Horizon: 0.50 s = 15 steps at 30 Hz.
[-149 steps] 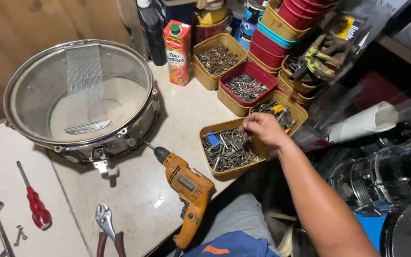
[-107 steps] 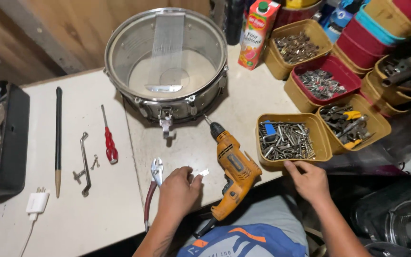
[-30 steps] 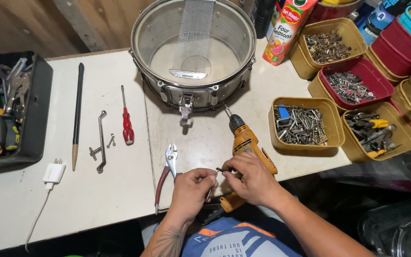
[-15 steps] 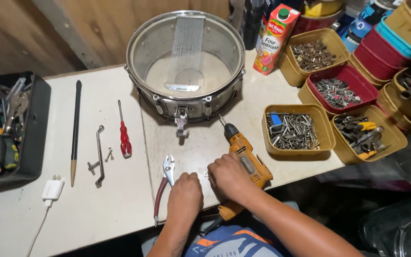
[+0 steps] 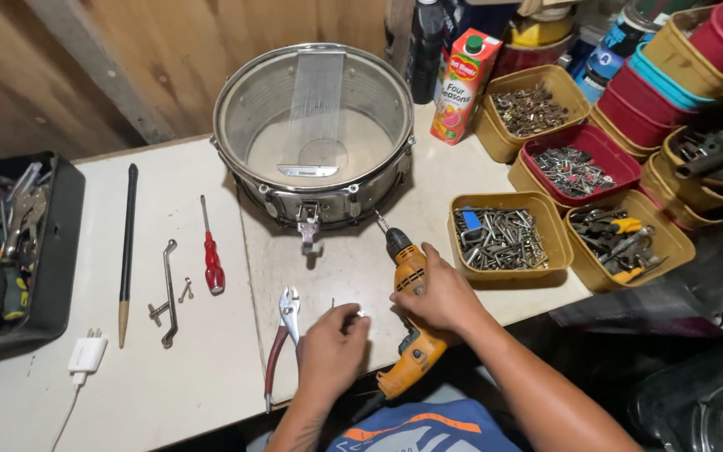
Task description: Repairing a snare drum at a workbench using a power drill, hammer, and pliers
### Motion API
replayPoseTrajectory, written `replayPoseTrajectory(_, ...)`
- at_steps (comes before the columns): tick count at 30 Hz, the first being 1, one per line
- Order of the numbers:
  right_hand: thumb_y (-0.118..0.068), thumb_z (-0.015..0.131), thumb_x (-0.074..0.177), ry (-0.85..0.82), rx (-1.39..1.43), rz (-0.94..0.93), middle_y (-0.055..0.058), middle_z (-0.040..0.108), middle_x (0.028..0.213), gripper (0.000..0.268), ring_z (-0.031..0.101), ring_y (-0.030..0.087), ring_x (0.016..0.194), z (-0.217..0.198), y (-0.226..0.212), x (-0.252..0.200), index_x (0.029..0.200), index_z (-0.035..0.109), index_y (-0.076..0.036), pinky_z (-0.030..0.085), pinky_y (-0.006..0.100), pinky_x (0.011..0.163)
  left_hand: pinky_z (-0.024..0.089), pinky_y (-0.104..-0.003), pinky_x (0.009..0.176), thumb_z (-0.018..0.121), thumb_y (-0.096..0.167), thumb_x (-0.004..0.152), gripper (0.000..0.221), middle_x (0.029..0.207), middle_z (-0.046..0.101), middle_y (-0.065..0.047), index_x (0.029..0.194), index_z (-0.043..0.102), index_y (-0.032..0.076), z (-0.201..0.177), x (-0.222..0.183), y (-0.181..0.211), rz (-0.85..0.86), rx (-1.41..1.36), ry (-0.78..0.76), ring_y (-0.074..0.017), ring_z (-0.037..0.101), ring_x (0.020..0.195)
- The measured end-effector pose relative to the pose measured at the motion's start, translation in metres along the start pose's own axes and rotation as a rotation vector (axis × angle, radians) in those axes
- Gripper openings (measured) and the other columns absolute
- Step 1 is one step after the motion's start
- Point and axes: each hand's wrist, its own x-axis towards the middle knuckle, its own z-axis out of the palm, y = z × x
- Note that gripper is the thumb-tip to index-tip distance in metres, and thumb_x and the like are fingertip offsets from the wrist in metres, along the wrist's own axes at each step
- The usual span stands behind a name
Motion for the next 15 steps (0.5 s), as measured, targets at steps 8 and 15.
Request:
replayPoseTrajectory(8,-0.040,0.080,0.065,0.169,0.191,-0.015,0.012,0.042,0.158,0.111,0.044,0.030,0.144,0.019,0.020,-0.065,0.159,0.028,-0.012,0.035,0.043,0.117,0.055,-0.035,0.106,0.075,0.049,0.077,0.085,0.137,0.069,-0.013,0.146,0.051,0.006,0.033,0.016,0.063,-0.117,-0.369,-0.251,-0.0211,0.069,0.124)
replayPoseTrajectory(15,-0.028,0.087,0.070,0.281,0.285,-0.483,0.019,0.053,0.147,0.100,0.050,0.032,0.139,-0.017,0.007,-0.095,0.152,0.037,0.000,0.034,0.039,0.120,0.055,-0.031,0.080,0.070,0.049,0.083,0.038,0.094,0.074,-0.002,0.100,0.067,0.015,0.003,-0.007,0.122,0.049,-0.261,-0.230,-0.0137,0.068,0.088)
